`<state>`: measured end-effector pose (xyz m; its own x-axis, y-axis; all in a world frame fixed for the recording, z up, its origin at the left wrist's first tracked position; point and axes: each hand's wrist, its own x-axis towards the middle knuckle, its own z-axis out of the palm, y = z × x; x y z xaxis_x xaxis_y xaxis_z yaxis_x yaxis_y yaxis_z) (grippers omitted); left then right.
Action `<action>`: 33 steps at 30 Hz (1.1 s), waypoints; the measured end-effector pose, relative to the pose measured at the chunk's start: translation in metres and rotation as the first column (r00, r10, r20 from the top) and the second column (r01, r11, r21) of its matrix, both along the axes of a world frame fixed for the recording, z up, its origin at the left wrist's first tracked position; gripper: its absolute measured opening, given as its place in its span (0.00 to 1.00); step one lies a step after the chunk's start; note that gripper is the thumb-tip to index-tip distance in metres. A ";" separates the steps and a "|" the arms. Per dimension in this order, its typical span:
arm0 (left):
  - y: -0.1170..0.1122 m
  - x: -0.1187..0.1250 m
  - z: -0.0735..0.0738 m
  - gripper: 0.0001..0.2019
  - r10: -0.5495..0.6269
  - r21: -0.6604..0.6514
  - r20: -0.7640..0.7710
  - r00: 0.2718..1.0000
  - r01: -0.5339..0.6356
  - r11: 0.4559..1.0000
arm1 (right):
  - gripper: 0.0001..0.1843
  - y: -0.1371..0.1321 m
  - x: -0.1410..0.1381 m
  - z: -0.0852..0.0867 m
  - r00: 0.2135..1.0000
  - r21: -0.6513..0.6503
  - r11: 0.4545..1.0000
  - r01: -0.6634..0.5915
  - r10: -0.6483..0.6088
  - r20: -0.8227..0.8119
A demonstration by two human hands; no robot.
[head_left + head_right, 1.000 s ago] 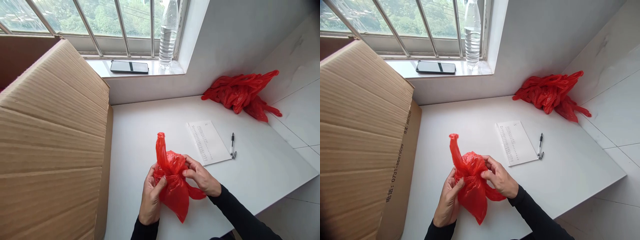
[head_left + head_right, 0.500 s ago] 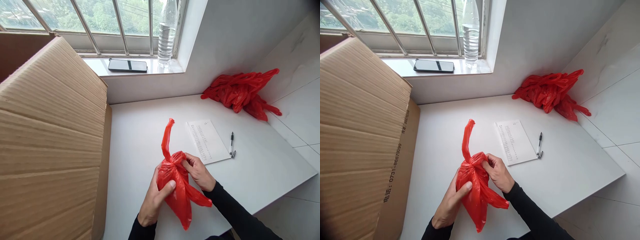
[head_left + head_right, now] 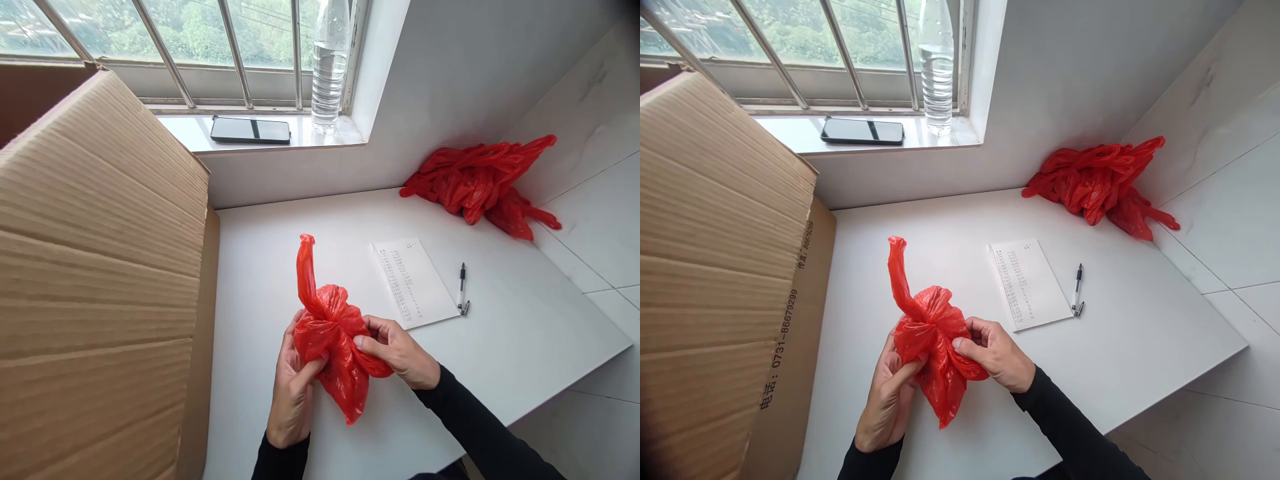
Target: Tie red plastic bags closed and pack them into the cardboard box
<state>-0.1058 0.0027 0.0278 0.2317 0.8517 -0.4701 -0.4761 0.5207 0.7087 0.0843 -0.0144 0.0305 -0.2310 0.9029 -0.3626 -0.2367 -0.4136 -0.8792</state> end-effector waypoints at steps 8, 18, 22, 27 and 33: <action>-0.006 -0.005 0.003 0.29 0.064 -0.128 0.249 0.966 -0.032 0.991 | 0.16 0.000 -0.002 -0.005 0.984 -0.067 0.997 0.050 -0.060 -0.168; -0.019 0.003 -0.009 0.32 0.020 -0.144 0.039 0.999 -0.014 0.989 | 0.24 -0.003 -0.001 -0.007 0.986 -0.090 0.994 0.059 -0.072 -0.151; -0.018 0.003 -0.004 0.33 -0.018 -0.111 0.007 1.000 0.019 0.994 | 0.25 -0.003 -0.002 -0.006 0.990 -0.028 0.999 -0.046 0.041 -0.134; -0.021 0.003 -0.006 0.42 -0.054 -0.068 -0.034 0.998 0.052 0.996 | 0.22 0.000 -0.003 -0.002 0.994 0.050 0.999 0.022 -0.017 -0.109; -0.017 0.003 -0.010 0.26 -0.115 -0.083 -0.030 0.993 0.113 0.990 | 0.19 -0.001 -0.003 -0.004 1.000 0.014 1.000 -0.011 0.011 -0.020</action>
